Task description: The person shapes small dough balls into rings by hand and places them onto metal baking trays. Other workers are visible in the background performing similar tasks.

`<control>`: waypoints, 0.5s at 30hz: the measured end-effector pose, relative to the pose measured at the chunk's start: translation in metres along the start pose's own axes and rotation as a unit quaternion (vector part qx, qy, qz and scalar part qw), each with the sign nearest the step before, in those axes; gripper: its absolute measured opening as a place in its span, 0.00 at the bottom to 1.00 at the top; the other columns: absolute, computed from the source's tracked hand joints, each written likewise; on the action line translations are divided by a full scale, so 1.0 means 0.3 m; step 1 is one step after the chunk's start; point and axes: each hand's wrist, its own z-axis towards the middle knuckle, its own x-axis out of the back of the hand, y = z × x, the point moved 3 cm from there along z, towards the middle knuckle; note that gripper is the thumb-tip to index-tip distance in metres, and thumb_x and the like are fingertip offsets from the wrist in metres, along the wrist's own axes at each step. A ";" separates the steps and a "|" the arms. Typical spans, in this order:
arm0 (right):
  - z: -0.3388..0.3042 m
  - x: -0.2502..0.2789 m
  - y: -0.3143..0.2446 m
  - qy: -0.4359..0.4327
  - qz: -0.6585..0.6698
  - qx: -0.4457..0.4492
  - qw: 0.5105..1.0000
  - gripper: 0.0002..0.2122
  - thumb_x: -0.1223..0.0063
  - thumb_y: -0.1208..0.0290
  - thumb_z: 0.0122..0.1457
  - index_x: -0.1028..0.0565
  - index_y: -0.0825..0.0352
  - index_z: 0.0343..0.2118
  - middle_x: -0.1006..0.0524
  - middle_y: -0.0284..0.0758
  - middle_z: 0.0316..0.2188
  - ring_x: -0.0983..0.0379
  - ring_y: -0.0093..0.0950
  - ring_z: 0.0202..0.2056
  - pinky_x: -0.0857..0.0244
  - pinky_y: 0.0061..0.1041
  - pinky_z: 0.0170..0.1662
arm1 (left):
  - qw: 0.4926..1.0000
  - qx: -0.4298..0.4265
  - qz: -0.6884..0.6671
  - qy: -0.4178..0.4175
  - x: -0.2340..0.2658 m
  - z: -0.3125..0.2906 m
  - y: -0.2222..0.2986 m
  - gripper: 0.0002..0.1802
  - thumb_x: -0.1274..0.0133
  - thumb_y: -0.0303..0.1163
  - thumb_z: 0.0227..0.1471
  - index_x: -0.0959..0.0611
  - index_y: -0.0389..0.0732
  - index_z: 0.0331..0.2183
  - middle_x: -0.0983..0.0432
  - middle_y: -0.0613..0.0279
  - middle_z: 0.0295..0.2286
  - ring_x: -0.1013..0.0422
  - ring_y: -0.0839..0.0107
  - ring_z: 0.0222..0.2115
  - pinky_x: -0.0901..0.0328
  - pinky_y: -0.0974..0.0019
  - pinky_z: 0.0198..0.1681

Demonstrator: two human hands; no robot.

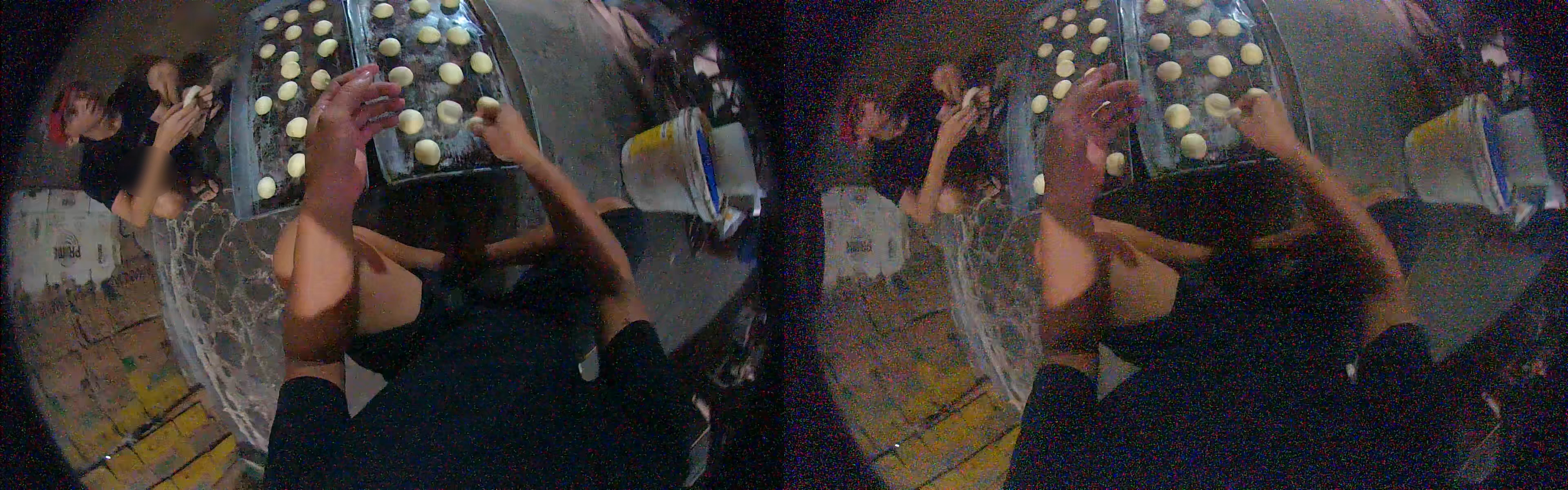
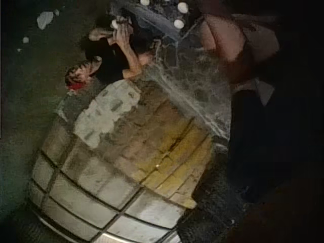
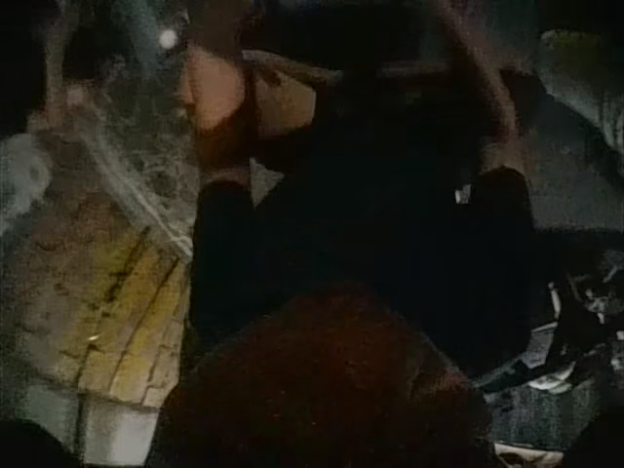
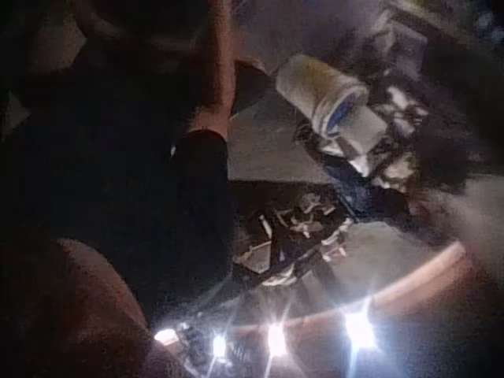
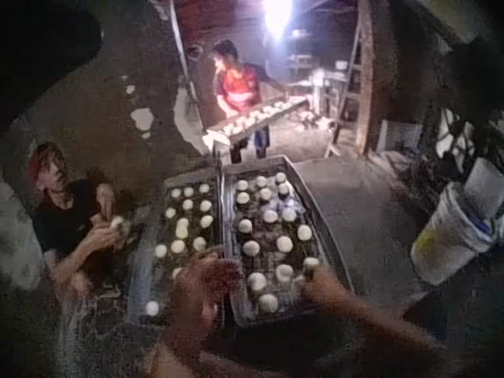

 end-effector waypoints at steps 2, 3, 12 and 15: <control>0.035 -0.086 0.073 -0.008 -0.063 -0.005 0.998 0.16 0.41 0.60 0.53 0.21 0.68 0.39 0.19 0.44 0.32 0.21 0.34 0.33 0.29 0.37 0.38 | 0.999 -0.018 0.036 -0.008 0.023 0.016 0.025 0.30 0.54 0.49 0.61 0.30 0.36 0.55 0.26 0.50 0.47 0.27 0.58 0.47 0.31 0.55 0.51; 0.039 -0.130 0.107 -0.052 0.045 -0.073 0.995 0.19 0.42 0.58 0.55 0.21 0.68 0.42 0.19 0.43 0.37 0.22 0.33 0.35 0.28 0.38 0.38 | 0.998 -0.039 0.054 -0.014 0.024 0.009 0.042 0.30 0.55 0.49 0.61 0.29 0.36 0.54 0.25 0.52 0.46 0.27 0.59 0.47 0.31 0.55 0.52; 0.117 -0.401 0.185 -0.068 -0.178 0.086 0.978 0.17 0.37 0.60 0.50 0.22 0.68 0.36 0.23 0.43 0.37 0.25 0.41 0.41 0.30 0.40 0.42 | 0.995 0.059 0.045 0.061 -0.116 0.011 0.093 0.15 0.48 0.37 0.58 0.21 0.37 0.42 0.21 0.60 0.32 0.24 0.72 0.30 0.29 0.67 0.37; 0.074 -0.453 0.147 -0.053 -0.227 0.124 0.965 0.18 0.36 0.59 0.49 0.23 0.68 0.36 0.24 0.45 0.40 0.26 0.46 0.43 0.29 0.43 0.43 | 0.998 0.055 0.021 0.007 -0.084 0.059 0.037 0.14 0.47 0.35 0.57 0.20 0.36 0.41 0.20 0.59 0.31 0.23 0.72 0.29 0.29 0.68 0.34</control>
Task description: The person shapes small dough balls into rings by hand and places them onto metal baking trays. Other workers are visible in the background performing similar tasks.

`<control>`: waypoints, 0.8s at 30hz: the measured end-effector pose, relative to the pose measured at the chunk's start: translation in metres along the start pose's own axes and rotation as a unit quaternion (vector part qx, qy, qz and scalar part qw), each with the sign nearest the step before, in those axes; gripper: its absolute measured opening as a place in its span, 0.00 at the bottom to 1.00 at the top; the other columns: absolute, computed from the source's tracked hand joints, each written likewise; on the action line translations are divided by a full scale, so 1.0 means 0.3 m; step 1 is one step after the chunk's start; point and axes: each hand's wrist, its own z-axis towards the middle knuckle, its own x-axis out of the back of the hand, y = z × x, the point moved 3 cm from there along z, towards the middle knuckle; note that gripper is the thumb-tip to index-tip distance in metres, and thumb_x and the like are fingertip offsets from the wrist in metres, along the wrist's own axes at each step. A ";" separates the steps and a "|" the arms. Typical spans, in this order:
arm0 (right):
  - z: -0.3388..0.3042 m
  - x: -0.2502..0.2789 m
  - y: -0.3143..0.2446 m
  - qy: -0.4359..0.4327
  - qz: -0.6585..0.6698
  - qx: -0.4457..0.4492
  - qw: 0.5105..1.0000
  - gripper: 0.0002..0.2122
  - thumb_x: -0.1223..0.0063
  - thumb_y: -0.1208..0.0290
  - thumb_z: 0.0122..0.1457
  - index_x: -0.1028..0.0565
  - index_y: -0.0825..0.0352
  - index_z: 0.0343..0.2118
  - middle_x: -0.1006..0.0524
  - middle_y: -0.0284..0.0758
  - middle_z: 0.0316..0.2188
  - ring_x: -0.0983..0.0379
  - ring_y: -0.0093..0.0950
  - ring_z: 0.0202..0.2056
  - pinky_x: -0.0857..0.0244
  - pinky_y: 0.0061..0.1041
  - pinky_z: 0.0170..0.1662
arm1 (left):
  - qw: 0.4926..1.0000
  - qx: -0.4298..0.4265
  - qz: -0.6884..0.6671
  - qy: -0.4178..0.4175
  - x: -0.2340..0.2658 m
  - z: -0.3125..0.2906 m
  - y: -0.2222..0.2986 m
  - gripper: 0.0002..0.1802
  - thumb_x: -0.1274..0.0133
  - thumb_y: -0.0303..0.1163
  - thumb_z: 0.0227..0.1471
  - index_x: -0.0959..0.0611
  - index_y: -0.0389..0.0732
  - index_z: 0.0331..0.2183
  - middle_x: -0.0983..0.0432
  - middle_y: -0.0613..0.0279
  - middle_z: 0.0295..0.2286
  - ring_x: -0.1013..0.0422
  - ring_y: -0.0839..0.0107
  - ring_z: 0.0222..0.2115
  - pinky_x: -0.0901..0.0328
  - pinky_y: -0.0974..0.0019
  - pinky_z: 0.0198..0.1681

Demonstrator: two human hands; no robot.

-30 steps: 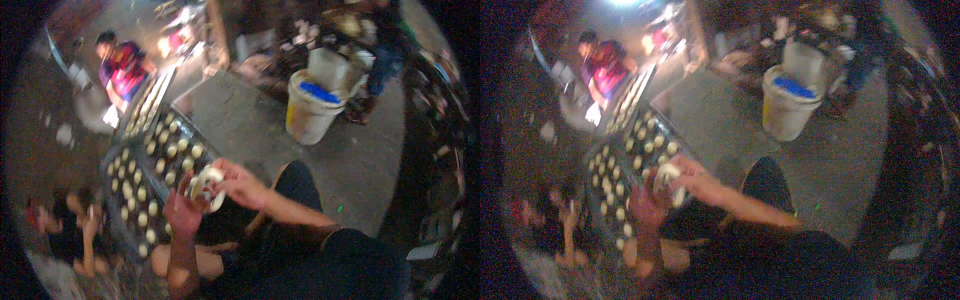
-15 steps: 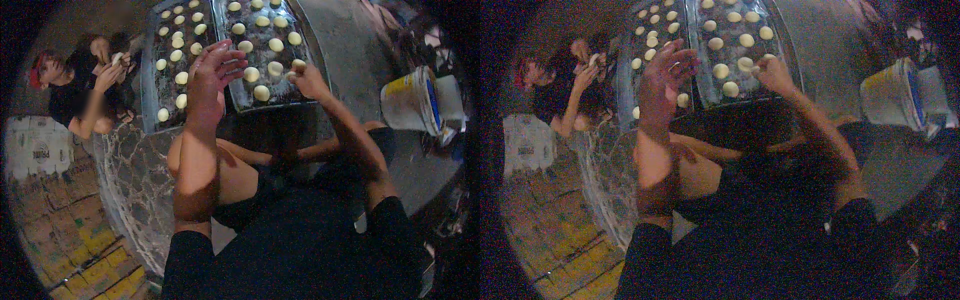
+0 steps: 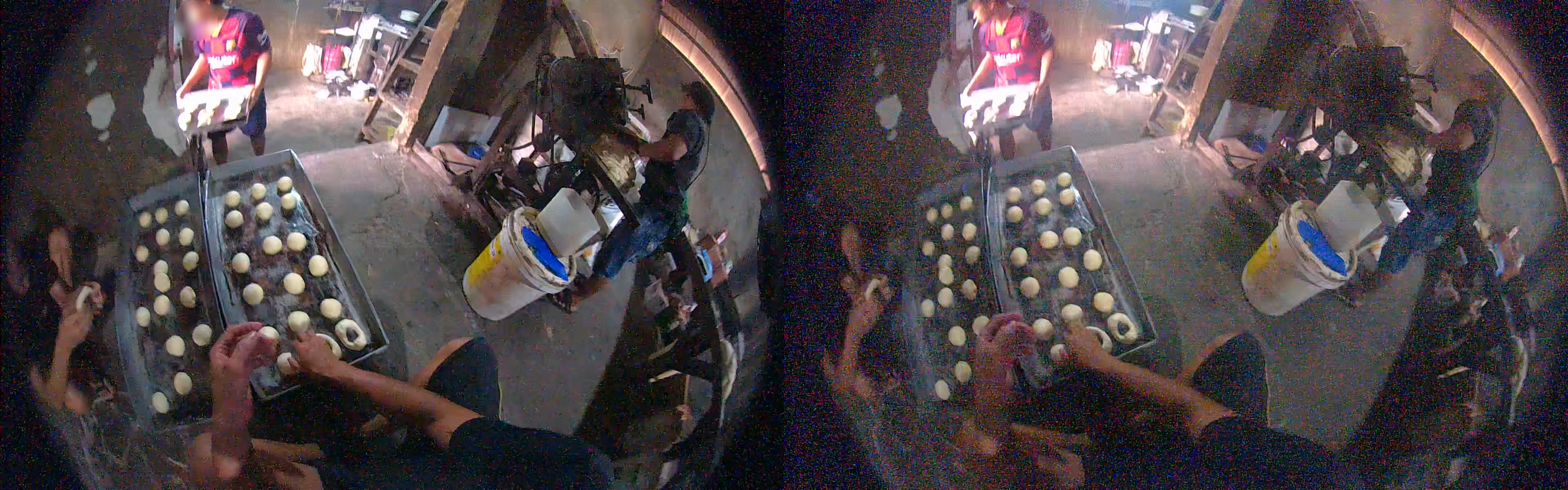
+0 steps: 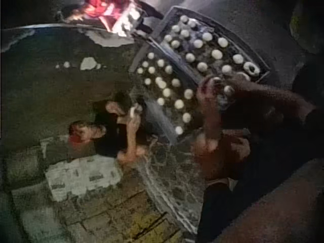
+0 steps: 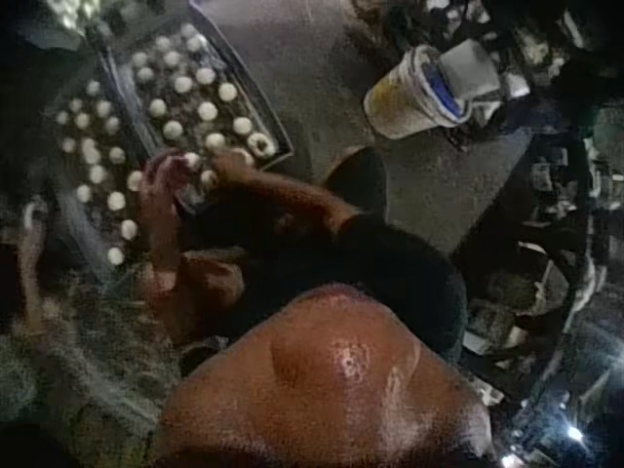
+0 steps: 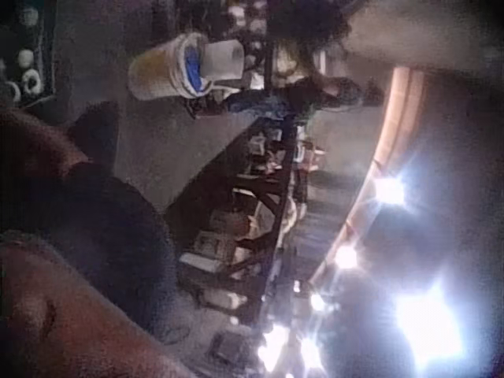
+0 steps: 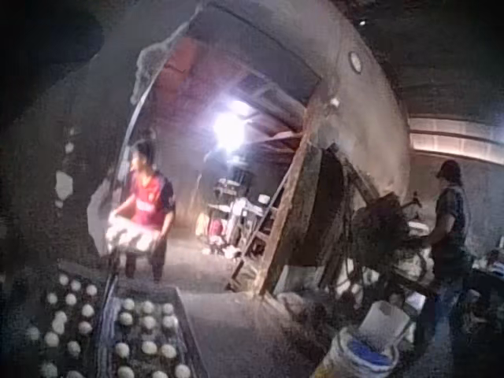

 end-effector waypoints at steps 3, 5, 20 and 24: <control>0.020 -0.025 -0.084 0.000 0.059 0.019 0.998 0.18 0.37 0.59 0.48 0.25 0.68 0.37 0.24 0.47 0.38 0.26 0.48 0.42 0.30 0.46 0.42 | 0.998 0.019 0.054 0.009 0.072 0.037 -0.088 0.13 0.45 0.33 0.56 0.19 0.35 0.41 0.20 0.58 0.31 0.23 0.72 0.29 0.29 0.69 0.32; 0.013 -0.025 -0.137 -0.077 0.177 -0.029 0.981 0.18 0.38 0.60 0.48 0.25 0.67 0.38 0.22 0.47 0.38 0.24 0.48 0.42 0.30 0.46 0.42 | 0.995 0.006 0.100 0.012 0.105 0.024 -0.125 0.14 0.45 0.32 0.55 0.19 0.35 0.41 0.20 0.59 0.31 0.23 0.72 0.29 0.30 0.70 0.32; -0.453 0.927 -0.310 0.236 0.530 0.027 0.814 0.29 0.39 0.85 0.47 0.33 0.62 0.54 0.28 0.27 0.29 0.30 0.18 0.31 0.34 0.21 0.37 | 0.971 -0.068 0.174 -0.147 -0.244 -0.175 -0.015 0.24 0.46 0.17 0.52 0.22 0.36 0.52 0.22 0.58 0.44 0.25 0.73 0.43 0.30 0.70 0.48; -0.610 0.983 -0.328 0.310 0.425 0.033 0.850 0.31 0.34 0.82 0.46 0.31 0.61 0.56 0.29 0.26 0.26 0.33 0.18 0.29 0.35 0.22 0.38 | 0.966 -0.127 0.171 -0.149 -0.326 -0.223 -0.027 0.23 0.47 0.17 0.49 0.20 0.37 0.49 0.20 0.59 0.41 0.25 0.72 0.42 0.31 0.68 0.48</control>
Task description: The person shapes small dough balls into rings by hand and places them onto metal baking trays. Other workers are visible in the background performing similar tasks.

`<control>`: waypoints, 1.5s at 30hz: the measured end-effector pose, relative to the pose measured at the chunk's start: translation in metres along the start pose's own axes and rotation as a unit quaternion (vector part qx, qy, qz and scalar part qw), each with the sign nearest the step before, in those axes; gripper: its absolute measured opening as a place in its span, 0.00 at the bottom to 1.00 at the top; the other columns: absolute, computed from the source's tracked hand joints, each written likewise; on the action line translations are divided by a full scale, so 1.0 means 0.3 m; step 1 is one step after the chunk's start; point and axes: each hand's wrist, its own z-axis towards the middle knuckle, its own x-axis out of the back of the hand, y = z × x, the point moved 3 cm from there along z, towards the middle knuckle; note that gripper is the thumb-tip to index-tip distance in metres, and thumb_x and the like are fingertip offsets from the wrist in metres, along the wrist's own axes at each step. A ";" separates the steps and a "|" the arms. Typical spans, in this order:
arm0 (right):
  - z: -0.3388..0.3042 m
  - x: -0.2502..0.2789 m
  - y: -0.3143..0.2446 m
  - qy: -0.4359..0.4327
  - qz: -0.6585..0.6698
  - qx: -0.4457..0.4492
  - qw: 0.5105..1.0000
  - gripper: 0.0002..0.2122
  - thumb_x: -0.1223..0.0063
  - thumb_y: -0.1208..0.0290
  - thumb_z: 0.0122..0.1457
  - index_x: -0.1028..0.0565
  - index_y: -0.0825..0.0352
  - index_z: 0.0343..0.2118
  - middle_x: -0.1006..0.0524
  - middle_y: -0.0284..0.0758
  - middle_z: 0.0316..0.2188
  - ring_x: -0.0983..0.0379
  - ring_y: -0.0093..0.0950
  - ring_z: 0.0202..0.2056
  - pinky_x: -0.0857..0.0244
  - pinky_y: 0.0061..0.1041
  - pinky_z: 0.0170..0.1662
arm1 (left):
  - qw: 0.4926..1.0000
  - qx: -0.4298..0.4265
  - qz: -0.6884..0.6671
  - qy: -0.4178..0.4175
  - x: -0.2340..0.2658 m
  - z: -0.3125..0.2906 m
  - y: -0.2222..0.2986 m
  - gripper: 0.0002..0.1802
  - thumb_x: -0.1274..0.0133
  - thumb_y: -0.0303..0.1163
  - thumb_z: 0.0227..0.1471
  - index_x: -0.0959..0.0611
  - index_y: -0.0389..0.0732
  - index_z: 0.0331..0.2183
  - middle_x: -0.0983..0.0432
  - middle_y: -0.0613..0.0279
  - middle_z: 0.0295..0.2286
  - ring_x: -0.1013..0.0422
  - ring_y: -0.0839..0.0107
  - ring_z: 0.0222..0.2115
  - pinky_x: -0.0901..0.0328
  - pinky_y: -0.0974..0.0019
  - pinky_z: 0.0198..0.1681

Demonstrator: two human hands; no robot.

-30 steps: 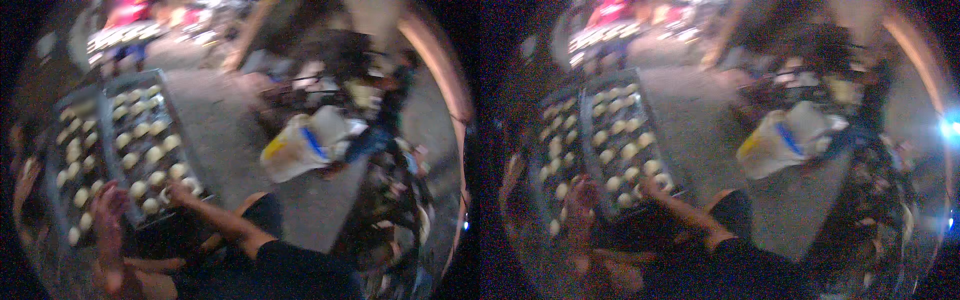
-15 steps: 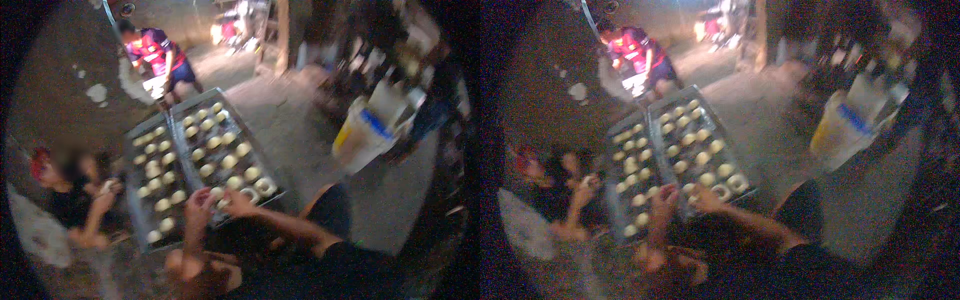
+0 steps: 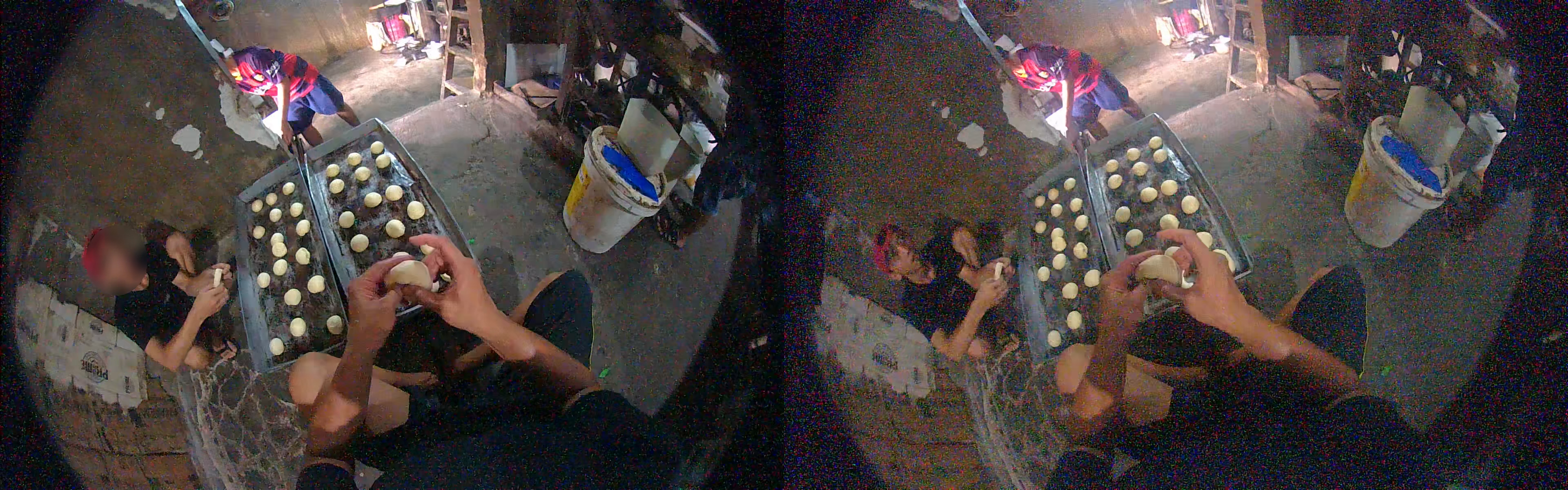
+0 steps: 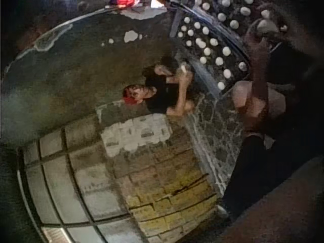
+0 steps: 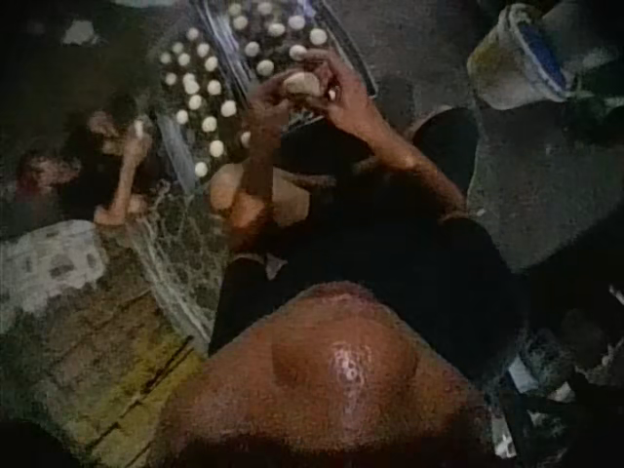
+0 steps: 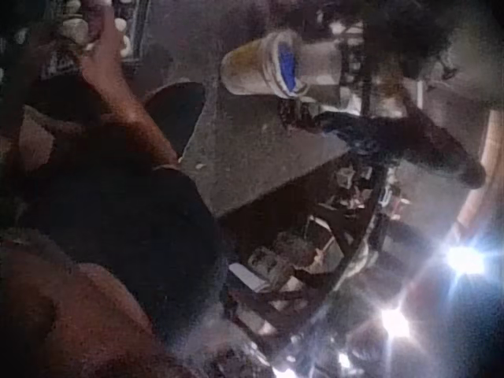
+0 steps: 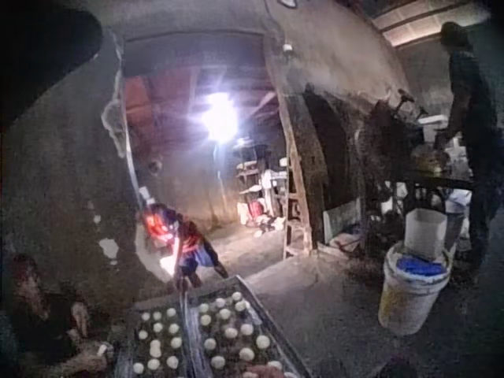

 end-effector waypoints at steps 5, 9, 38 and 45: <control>0.015 0.053 -0.031 -0.031 -0.107 0.021 0.994 0.25 0.36 0.77 0.46 0.26 0.63 0.51 0.22 0.39 0.32 0.23 0.32 0.34 0.30 0.30 0.38 | 0.995 -0.004 -0.072 0.062 -0.019 -0.021 -0.020 0.24 0.42 0.19 0.50 0.22 0.36 0.51 0.21 0.60 0.40 0.26 0.73 0.42 0.30 0.69 0.46; 0.051 0.078 0.003 0.017 -0.199 -0.080 0.977 0.16 0.37 0.71 0.46 0.20 0.66 0.41 0.19 0.43 0.35 0.20 0.39 0.35 0.28 0.33 0.38 | 0.989 0.014 -0.054 -0.136 -0.045 -0.023 -0.018 0.42 0.34 0.23 0.44 0.33 0.42 0.60 0.21 0.58 0.40 0.25 0.72 0.39 0.30 0.68 0.44; 0.058 -0.006 -0.100 -0.279 0.280 -0.125 0.910 0.42 0.49 0.88 0.38 0.45 0.61 0.62 0.33 0.31 0.37 0.32 0.23 0.42 0.36 0.21 0.45 | 0.988 -0.108 -0.062 0.096 0.084 -0.043 0.079 0.32 0.56 0.50 0.62 0.30 0.32 0.55 0.25 0.50 0.42 0.25 0.63 0.35 0.27 0.62 0.37; 0.095 -0.004 -0.058 -0.244 -0.103 -0.068 0.962 0.25 0.45 0.75 0.48 0.33 0.68 0.53 0.22 0.40 0.35 0.25 0.31 0.40 0.31 0.31 0.42 | 0.910 0.105 -0.401 0.002 0.075 -0.096 0.042 0.35 0.55 0.50 0.61 0.33 0.32 0.58 0.26 0.54 0.42 0.28 0.65 0.38 0.29 0.62 0.39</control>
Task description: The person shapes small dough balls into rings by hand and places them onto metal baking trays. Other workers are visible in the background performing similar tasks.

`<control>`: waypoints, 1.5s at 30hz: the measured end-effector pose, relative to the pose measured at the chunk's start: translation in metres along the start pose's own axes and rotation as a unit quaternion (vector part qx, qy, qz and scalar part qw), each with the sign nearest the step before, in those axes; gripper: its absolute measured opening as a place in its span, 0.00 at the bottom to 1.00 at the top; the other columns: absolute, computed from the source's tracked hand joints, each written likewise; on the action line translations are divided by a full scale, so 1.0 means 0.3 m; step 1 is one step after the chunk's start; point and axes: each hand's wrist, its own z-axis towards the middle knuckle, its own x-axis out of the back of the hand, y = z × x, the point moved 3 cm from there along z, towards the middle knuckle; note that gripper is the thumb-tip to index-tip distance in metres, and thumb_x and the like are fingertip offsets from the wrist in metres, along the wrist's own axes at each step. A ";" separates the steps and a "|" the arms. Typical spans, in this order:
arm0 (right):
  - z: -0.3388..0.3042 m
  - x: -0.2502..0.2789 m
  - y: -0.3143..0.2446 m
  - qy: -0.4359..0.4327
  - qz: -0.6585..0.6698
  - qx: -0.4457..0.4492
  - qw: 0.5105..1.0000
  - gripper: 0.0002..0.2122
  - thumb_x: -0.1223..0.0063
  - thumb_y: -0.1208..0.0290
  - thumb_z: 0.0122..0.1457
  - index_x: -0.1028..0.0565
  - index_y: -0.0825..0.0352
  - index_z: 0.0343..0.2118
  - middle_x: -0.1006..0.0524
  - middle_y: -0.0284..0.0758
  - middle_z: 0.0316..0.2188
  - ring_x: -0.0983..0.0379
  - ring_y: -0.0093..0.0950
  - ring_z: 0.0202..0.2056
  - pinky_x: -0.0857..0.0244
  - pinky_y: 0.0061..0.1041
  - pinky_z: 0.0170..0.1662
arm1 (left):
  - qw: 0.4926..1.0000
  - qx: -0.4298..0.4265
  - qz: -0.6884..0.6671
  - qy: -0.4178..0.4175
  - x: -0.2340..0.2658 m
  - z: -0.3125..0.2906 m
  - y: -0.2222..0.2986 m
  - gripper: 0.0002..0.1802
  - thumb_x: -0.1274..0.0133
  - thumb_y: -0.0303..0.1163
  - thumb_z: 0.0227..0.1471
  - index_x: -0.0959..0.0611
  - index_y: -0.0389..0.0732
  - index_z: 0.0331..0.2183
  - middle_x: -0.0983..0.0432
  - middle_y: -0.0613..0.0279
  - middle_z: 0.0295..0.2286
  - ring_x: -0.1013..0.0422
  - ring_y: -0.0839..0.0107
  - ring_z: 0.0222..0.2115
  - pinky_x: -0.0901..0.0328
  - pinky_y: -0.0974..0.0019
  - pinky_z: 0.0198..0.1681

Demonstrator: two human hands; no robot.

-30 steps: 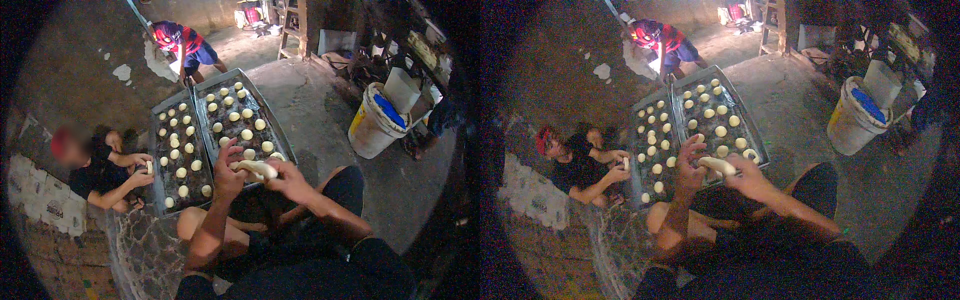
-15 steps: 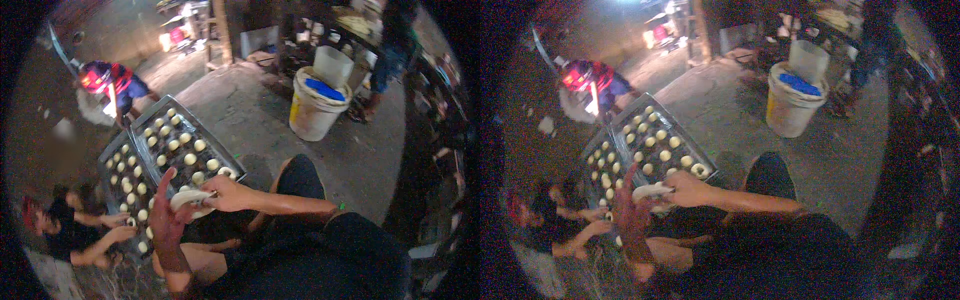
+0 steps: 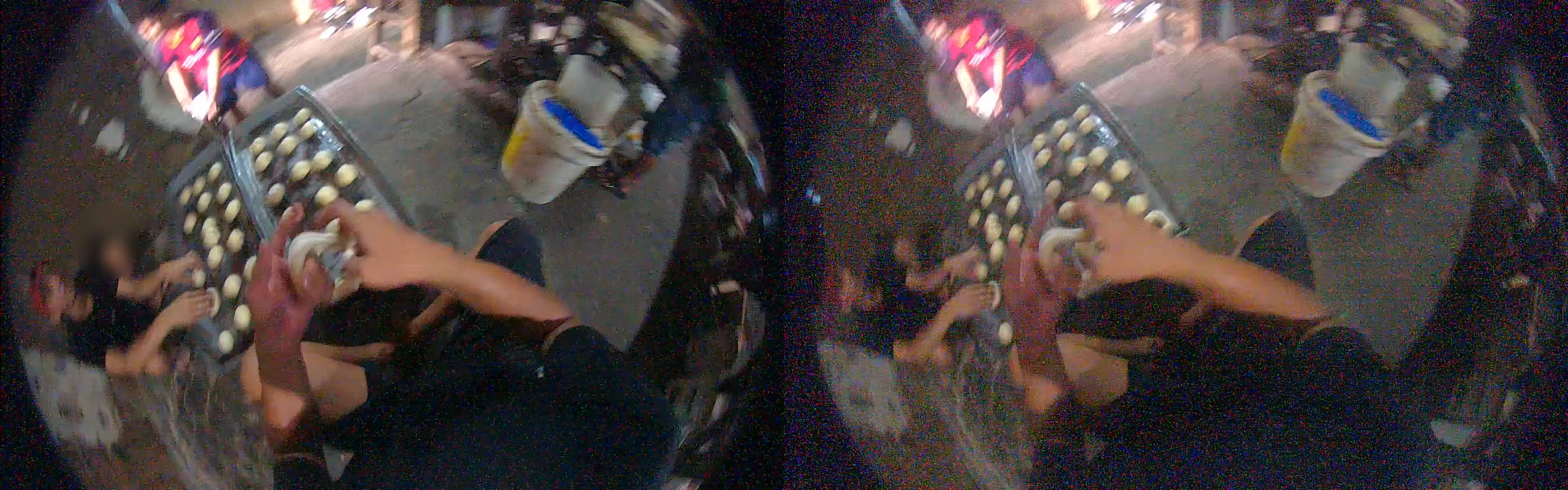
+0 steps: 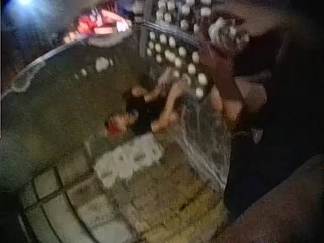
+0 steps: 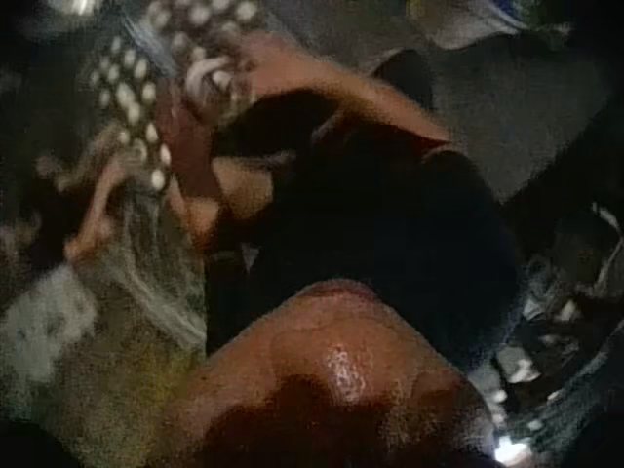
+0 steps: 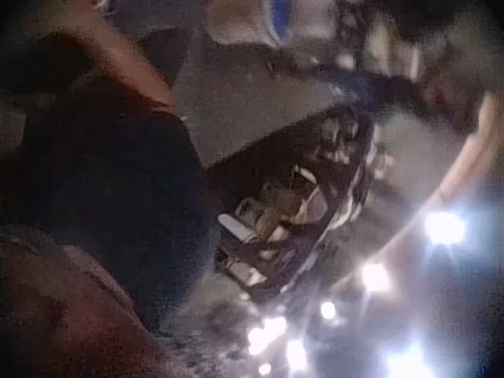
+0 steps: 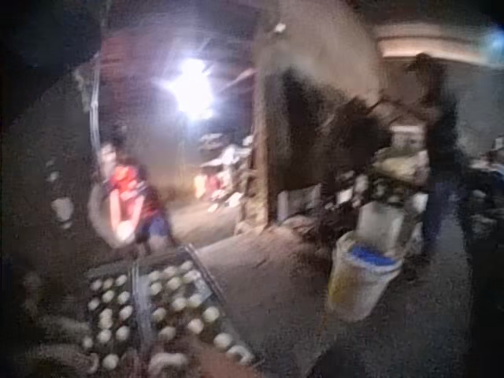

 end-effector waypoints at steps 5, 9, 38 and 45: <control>-0.001 -0.083 -0.062 0.031 0.515 0.037 0.856 0.15 0.48 0.75 0.52 0.25 0.70 0.45 0.23 0.35 0.33 0.28 0.24 0.33 0.34 0.24 0.39 | 0.996 -0.058 -0.062 -0.029 0.025 -0.051 0.076 0.34 0.53 0.52 0.59 0.30 0.33 0.55 0.36 0.65 0.21 0.40 0.73 0.21 0.42 0.67 0.28; 0.042 -0.287 0.020 -0.046 0.620 -0.145 0.770 0.11 0.52 0.79 0.58 0.26 0.69 0.44 0.35 0.25 0.21 0.40 0.17 0.20 0.42 0.18 0.25 | 0.989 -0.077 -0.122 0.016 0.087 -0.119 0.122 0.35 0.53 0.52 0.58 0.31 0.34 0.56 0.32 0.61 0.25 0.36 0.66 0.25 0.36 0.57 0.39; 0.525 -1.089 0.576 0.065 -0.438 -0.057 0.895 0.11 0.50 0.68 0.53 0.26 0.67 0.37 0.26 0.44 0.32 0.26 0.37 0.32 0.33 0.38 0.29 | 0.933 -0.023 0.312 0.177 0.494 -0.161 0.436 0.20 0.46 0.35 0.55 0.24 0.36 0.48 0.20 0.56 0.34 0.24 0.67 0.34 0.30 0.64 0.41; 0.473 -0.842 0.513 0.080 0.077 -0.059 0.992 0.23 0.34 0.67 0.49 0.30 0.67 0.46 0.22 0.39 0.36 0.23 0.33 0.37 0.30 0.35 0.41 | 0.859 -0.019 0.475 0.190 0.527 -0.018 0.270 0.21 0.43 0.33 0.55 0.23 0.36 0.50 0.21 0.57 0.40 0.25 0.73 0.38 0.28 0.69 0.32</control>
